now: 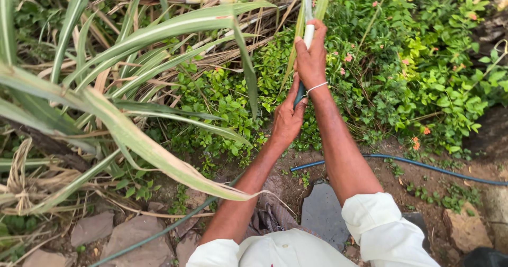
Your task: The person holds a water hose by hand and directs the stream of water onto various plants and shrubs around a garden pathway.
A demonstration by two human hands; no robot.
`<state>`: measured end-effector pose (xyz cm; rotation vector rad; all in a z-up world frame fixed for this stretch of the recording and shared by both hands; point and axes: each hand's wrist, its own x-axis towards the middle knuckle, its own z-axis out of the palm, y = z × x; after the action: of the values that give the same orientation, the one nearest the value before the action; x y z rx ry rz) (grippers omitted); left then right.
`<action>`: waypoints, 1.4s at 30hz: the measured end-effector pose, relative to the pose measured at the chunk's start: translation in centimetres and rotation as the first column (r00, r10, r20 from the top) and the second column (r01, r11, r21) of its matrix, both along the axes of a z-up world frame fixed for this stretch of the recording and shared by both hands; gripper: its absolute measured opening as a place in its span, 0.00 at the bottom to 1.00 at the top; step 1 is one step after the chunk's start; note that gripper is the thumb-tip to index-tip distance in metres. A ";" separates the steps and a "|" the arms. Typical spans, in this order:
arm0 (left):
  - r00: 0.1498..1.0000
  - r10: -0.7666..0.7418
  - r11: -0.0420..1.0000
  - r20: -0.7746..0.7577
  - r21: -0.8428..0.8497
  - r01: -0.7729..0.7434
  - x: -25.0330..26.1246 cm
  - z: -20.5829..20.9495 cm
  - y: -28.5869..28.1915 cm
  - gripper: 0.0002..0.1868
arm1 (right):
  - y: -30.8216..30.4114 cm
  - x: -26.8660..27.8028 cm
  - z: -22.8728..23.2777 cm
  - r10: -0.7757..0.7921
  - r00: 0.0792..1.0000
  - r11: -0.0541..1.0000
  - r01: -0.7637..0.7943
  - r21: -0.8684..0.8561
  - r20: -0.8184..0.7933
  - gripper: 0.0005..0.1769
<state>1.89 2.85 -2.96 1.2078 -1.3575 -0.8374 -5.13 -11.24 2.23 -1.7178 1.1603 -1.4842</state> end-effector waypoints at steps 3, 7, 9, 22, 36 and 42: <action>0.999 0.033 0.979 -0.023 -0.199 -0.037 -0.2 -0.3 0.0 0.38 | -0.3 0.0 -0.2 0.026 1.000 0.999 -0.026 0.046 0.015 0.24; 0.999 0.026 0.997 -0.027 -0.077 -0.028 -1.0 -0.6 0.0 0.38 | -0.4 -0.7 -0.4 0.074 0.997 0.994 -0.077 0.074 0.036 0.24; 0.999 0.003 0.995 -0.051 -0.103 -0.008 -1.3 -0.4 0.3 0.39 | -0.2 -1.3 -0.6 0.035 0.999 0.992 -0.038 0.116 0.029 0.24; 0.985 -0.173 0.970 0.028 -0.171 0.175 -4.2 -1.8 0.5 0.38 | 2.4 -6.9 -2.0 -0.169 0.967 0.981 0.146 0.131 0.189 0.23; 0.975 -0.217 0.970 0.054 -0.102 0.222 -4.8 -0.7 0.9 0.38 | 2.0 -9.1 -3.1 -0.182 0.953 0.981 0.158 0.115 0.242 0.24; 0.969 -0.247 0.969 0.031 -0.023 0.248 -4.3 -0.8 1.1 0.38 | 2.4 -8.2 -2.4 -0.193 0.963 0.979 0.176 0.102 0.187 0.24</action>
<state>-2.45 3.94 -3.81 1.0458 -1.5592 -0.9766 -13.33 -8.80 -0.21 -1.4023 1.2847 -1.6491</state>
